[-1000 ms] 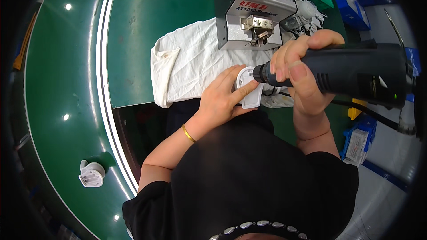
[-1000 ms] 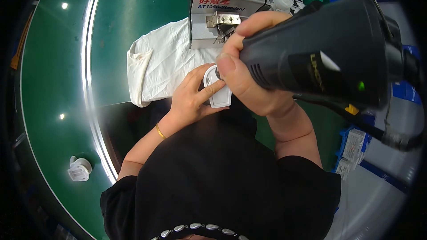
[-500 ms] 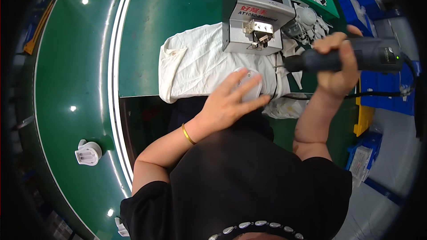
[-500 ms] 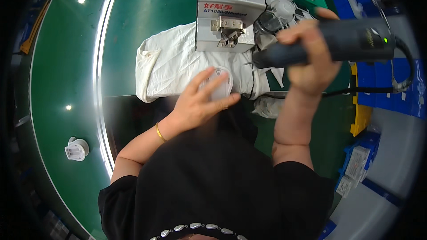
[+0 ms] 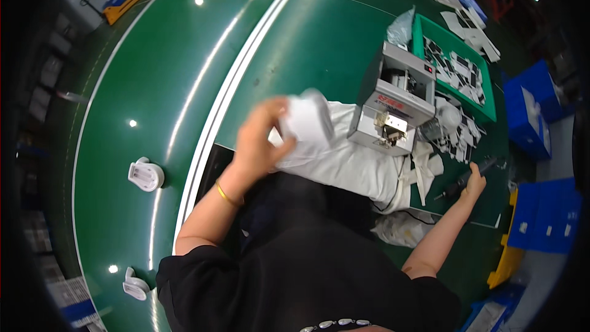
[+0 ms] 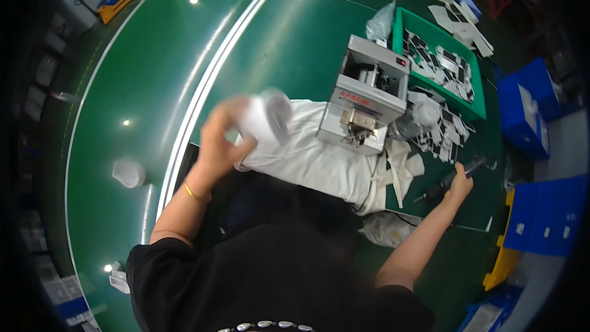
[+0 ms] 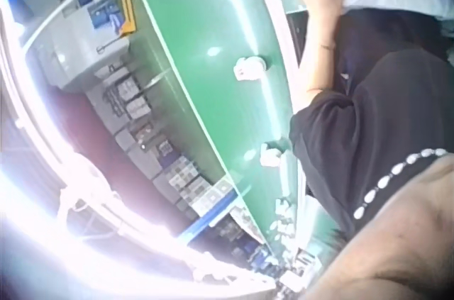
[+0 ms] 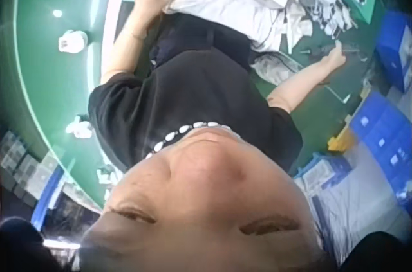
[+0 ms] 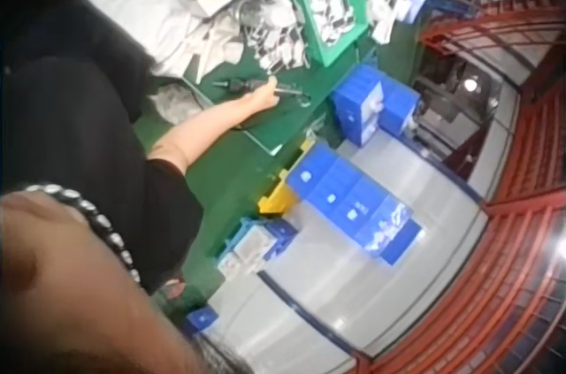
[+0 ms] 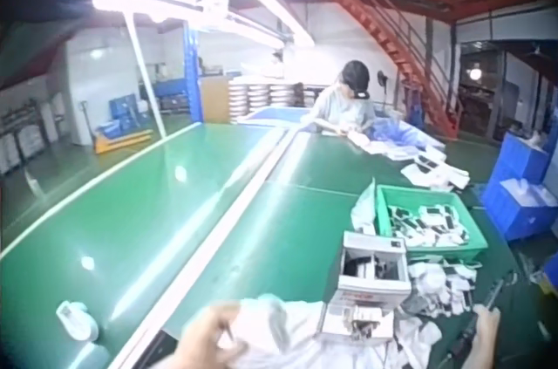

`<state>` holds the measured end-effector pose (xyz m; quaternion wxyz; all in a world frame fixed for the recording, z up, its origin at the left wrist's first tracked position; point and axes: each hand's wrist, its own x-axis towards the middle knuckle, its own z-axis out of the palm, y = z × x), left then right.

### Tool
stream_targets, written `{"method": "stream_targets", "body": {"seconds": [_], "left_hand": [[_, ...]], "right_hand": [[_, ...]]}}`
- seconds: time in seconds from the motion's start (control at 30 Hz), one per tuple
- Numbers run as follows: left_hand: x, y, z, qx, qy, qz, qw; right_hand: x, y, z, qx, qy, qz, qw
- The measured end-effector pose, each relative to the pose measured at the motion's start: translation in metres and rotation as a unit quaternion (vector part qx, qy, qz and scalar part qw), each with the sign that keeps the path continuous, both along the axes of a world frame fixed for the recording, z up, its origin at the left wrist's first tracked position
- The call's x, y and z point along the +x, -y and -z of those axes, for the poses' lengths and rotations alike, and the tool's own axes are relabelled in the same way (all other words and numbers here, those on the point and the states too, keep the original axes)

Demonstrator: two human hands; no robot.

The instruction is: Assembling white plastic housings for electronic devices using an electric screwdriver and an automatic screw feeder.

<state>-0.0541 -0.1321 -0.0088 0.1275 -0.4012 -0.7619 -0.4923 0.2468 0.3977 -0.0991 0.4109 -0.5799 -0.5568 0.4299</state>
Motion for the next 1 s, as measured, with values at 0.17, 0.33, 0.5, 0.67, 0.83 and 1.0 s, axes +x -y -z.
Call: {"method": "stream_targets", "body": {"seconds": [0.17, 0.33, 0.5, 0.67, 0.83, 1.0], "left_hand": [[-0.144, 0.035, 0.015, 0.06, 0.074, -0.324, 0.941], [-0.224, 0.085, 0.071, -0.124, 0.143, -0.481, 0.856], [-0.174, 0.11, 0.069, -0.168, 0.121, -0.459, 0.864], [-0.088, 0.217, 0.012, -0.344, -0.07, -0.376, 0.858], [-0.018, 0.354, 0.011, -0.147, 0.387, -0.19, 0.89], [-0.014, 0.348, 0.018, -0.258, 0.229, -0.223, 0.912]], "right_hand": [[-0.008, 0.005, -0.001, 0.031, 0.017, -0.022, 0.999], [-0.012, -0.005, 0.007, 0.056, 0.011, -0.048, 0.997], [0.007, -0.005, 0.004, 0.076, 0.059, -0.073, 0.993], [0.036, -0.001, 0.0, 0.103, 0.013, -0.098, 0.99], [-0.015, 0.046, -0.028, 0.247, 0.069, -0.059, 0.965], [-0.044, 0.093, -0.064, 0.368, 0.129, -0.157, 0.907]]}}
